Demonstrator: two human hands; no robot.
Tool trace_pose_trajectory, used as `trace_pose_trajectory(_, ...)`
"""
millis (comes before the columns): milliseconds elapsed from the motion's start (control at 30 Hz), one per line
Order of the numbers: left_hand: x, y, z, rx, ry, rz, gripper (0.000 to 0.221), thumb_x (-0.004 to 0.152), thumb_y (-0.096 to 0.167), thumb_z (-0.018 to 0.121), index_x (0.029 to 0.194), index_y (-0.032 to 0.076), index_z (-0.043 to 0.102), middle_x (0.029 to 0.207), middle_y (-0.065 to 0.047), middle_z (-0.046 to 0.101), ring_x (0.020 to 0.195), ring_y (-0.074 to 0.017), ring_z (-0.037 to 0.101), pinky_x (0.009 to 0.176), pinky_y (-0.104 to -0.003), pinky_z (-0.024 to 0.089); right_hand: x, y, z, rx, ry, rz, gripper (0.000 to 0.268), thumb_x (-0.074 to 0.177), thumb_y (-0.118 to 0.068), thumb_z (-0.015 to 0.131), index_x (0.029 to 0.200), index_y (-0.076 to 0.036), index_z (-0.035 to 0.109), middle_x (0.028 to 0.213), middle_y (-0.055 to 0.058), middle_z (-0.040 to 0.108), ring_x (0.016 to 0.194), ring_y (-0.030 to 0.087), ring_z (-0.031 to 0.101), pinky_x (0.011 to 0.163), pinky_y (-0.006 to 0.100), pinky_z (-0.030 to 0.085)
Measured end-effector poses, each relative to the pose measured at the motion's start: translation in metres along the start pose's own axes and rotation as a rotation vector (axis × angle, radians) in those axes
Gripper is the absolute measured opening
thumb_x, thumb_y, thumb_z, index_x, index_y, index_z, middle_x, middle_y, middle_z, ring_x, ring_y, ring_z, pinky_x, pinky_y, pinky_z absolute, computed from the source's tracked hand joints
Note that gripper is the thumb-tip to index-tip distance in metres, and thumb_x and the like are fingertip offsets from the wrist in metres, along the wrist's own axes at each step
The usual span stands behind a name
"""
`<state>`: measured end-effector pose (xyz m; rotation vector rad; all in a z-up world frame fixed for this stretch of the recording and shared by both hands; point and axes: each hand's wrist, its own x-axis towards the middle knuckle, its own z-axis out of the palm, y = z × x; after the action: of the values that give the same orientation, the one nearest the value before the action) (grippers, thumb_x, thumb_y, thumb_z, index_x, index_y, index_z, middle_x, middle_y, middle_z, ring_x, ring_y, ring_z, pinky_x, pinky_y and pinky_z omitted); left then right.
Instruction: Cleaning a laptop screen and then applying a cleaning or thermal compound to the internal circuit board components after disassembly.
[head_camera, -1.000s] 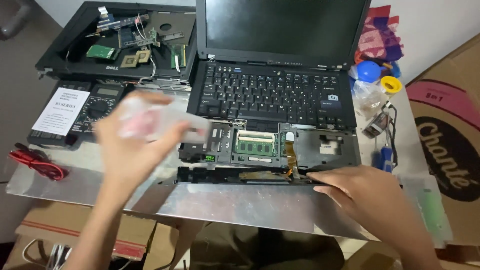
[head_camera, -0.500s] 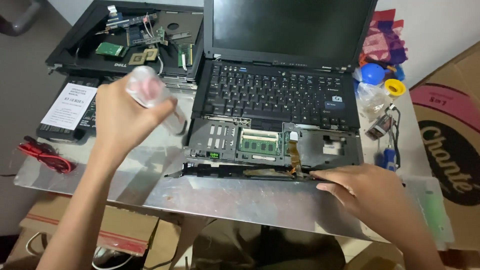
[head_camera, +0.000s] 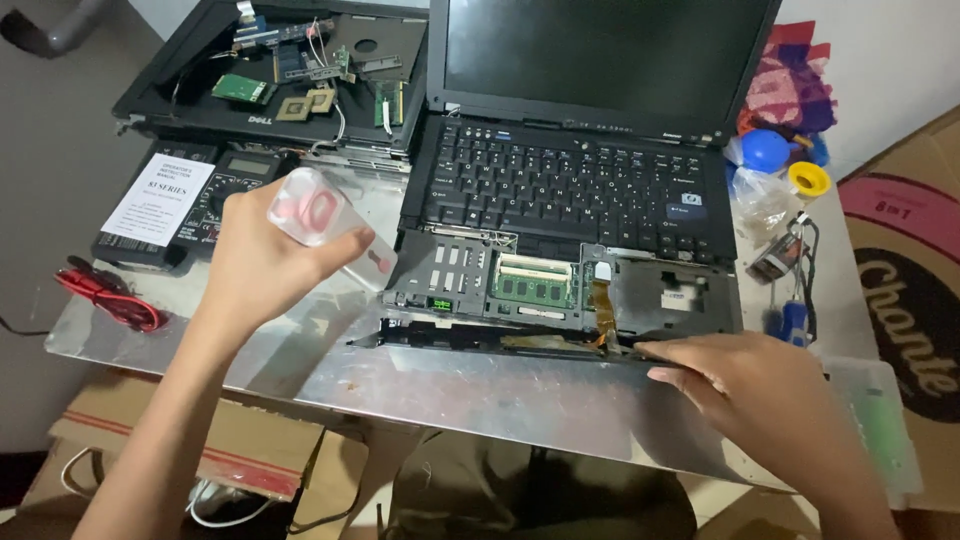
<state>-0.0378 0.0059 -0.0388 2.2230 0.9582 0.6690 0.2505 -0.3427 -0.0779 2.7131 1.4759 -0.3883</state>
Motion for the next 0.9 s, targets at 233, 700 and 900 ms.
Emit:
trace_pose_trajectory(233,-0.001,0.004,-0.015,0.153,0.005,-0.032,0.036,0.086,0.033,0.086,0.071,0.016,0.059,0.063,0.006,0.06,0.062,-0.0099,0.045,0.061,-0.033,0.036,0.0,-0.008,-0.009,-0.06,-0.069,0.057,0.041,0.1,-0.059,0.06,0.137,-0.058,0.076,0.135,-0.025,0.081,0.126,0.007,0.077,0.09,0.033,0.066)
trace_pose_trajectory(700,-0.002,-0.002,-0.007,0.011,0.012,-0.048,0.037,0.085,0.029,0.095,0.074,0.014,0.063,0.071,0.004,0.068,0.069,-0.0097,0.055,0.068,-0.032,0.045,-0.002,-0.008,-0.006,-0.054,-0.062,0.072,0.039,0.101,-0.057,0.059,0.136,-0.055,0.076,0.132,-0.026,0.082,0.121,0.006,0.08,0.086,0.033,0.067)
trace_pose_trajectory(900,-0.001,0.016,-0.016,0.156,0.093,-0.021,0.028,0.088,0.036,0.091,0.083,0.017,0.072,0.071,0.004,0.07,0.068,-0.0101,0.056,0.065,-0.033,0.043,-0.002,-0.006,-0.004,-0.025,-0.04,0.037,0.039,0.1,-0.054,0.061,0.135,-0.053,0.078,0.13,-0.023,0.084,0.12,0.007,0.08,0.085,0.034,0.066)
